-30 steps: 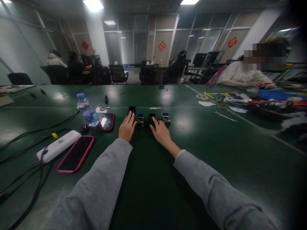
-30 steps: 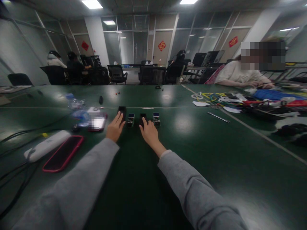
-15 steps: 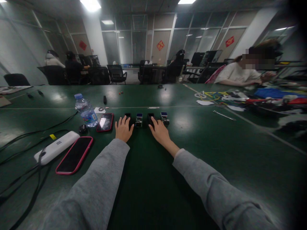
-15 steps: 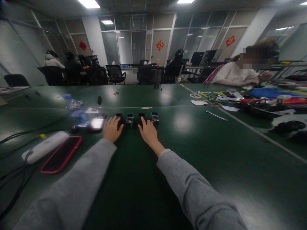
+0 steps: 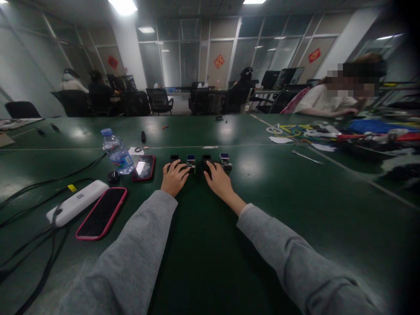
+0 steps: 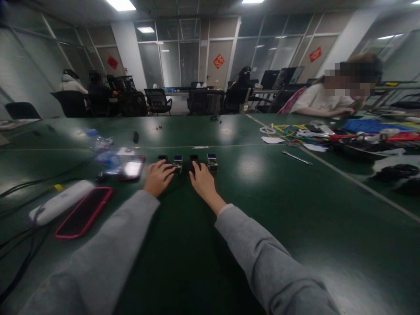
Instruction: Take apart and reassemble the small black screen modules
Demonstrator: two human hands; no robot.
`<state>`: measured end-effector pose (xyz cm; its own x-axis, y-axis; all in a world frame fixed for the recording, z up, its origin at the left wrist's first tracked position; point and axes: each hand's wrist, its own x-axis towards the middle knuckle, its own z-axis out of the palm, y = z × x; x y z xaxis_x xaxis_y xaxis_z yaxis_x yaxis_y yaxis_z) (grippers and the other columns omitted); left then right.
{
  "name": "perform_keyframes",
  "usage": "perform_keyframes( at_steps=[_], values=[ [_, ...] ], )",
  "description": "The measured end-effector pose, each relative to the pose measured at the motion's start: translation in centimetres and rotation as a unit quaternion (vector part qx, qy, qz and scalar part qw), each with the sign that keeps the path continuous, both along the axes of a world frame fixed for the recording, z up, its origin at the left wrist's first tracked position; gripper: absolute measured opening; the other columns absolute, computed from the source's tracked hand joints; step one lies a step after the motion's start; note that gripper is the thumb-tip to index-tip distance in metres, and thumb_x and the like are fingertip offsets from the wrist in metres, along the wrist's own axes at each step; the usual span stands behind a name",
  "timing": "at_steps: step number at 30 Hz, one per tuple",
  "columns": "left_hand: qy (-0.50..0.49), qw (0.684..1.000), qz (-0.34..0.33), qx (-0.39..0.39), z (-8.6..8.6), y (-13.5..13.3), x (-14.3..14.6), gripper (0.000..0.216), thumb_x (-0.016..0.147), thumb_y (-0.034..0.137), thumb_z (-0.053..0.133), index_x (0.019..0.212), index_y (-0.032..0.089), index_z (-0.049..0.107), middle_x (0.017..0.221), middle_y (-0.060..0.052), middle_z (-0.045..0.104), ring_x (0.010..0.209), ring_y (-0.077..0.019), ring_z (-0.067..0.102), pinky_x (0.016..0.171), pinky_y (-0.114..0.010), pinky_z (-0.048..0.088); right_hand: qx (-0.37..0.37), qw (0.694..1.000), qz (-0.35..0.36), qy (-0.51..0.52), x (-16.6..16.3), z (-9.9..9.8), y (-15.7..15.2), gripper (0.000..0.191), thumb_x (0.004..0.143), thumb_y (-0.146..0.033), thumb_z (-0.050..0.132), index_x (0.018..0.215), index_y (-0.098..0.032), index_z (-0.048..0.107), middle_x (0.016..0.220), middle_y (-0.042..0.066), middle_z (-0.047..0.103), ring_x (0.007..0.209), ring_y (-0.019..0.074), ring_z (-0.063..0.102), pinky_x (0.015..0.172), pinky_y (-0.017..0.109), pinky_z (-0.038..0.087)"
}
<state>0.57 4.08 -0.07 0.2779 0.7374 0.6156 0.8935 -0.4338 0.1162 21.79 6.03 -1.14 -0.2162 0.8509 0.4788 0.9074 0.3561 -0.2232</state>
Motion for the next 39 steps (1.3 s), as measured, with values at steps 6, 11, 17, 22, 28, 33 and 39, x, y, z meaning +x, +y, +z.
perform_keyframes(
  at_steps=[6,11,17,22,28,33,39],
  values=[
    [0.001,1.0,0.011,0.008,0.0,-0.1,0.2,0.028,0.093,0.029,0.049,0.117,0.027,0.063,0.127,-0.006,0.062,0.131,-0.0273,0.043,0.108,-0.052,0.029,-0.018,1.0,-0.007,-0.009,0.0,0.2,-0.1,0.047,0.1,-0.036,0.038,0.143,-0.018,0.036,0.129,0.016,0.046,0.108,0.0259,0.054,0.082,0.035,0.05],
    [-0.078,0.993,0.081,0.022,-0.2,0.4,-0.2,0.033,0.091,0.024,0.048,0.122,0.023,0.057,0.128,-0.01,0.058,0.125,-0.0279,0.046,0.104,-0.048,0.036,-0.025,1.0,-0.004,-0.007,0.0,0.3,-0.1,0.047,0.101,-0.037,0.037,0.143,-0.018,0.035,0.127,0.016,0.047,0.104,0.0251,0.055,0.079,0.034,0.051],
    [-0.155,0.982,0.105,0.008,-1.1,1.4,-1.2,0.048,0.077,0.015,0.058,0.124,0.018,0.049,0.126,-0.014,0.054,0.12,-0.0297,0.05,0.101,-0.049,0.043,-0.034,0.999,0.002,-0.003,0.1,0.5,-0.3,0.047,0.102,-0.038,0.035,0.145,-0.018,0.033,0.126,0.016,0.048,0.102,0.0242,0.056,0.077,0.033,0.051],
    [-0.155,0.985,0.077,-0.006,-1.5,1.6,-1.4,0.053,0.074,0.007,0.054,0.125,0.017,0.047,0.128,-0.014,0.051,0.122,-0.028,0.048,0.104,-0.048,0.044,-0.033,0.999,0.004,0.002,0.1,0.6,-0.3,0.047,0.101,-0.039,0.036,0.144,-0.018,0.035,0.125,0.015,0.049,0.101,0.024,0.056,0.075,0.032,0.051],
    [-0.163,0.985,0.047,0.001,-1.8,2.0,-1.6,0.051,0.075,-0.001,0.045,0.122,0.018,0.05,0.126,-0.012,0.053,0.123,-0.0262,0.048,0.108,-0.049,0.042,-0.021,1.0,-0.004,-0.002,0.1,0.2,-0.1,0.046,0.101,-0.038,0.037,0.143,-0.019,0.036,0.124,0.015,0.05,0.104,0.0249,0.055,0.079,0.033,0.05],
    [-0.159,0.986,0.039,0.001,-2.0,2.4,-1.7,0.049,0.08,-0.002,0.038,0.122,0.017,0.051,0.128,-0.012,0.052,0.124,-0.0246,0.048,0.109,-0.049,0.042,-0.025,1.0,-0.001,-0.002,0.1,0.2,-0.1,0.046,0.102,-0.038,0.035,0.144,-0.019,0.035,0.124,0.015,0.05,0.106,0.0249,0.054,0.08,0.034,0.05],
    [-0.168,0.985,0.045,0.008,-1.9,2.2,-1.6,0.054,0.076,-0.005,0.037,0.123,0.017,0.051,0.129,-0.012,0.052,0.125,-0.0244,0.048,0.109,-0.049,0.042,-0.027,1.0,-0.001,0.008,0.1,0.2,0.0,0.047,0.102,-0.039,0.033,0.144,-0.018,0.035,0.123,0.015,0.05,0.106,0.0257,0.054,0.08,0.035,0.05]
  ],
)
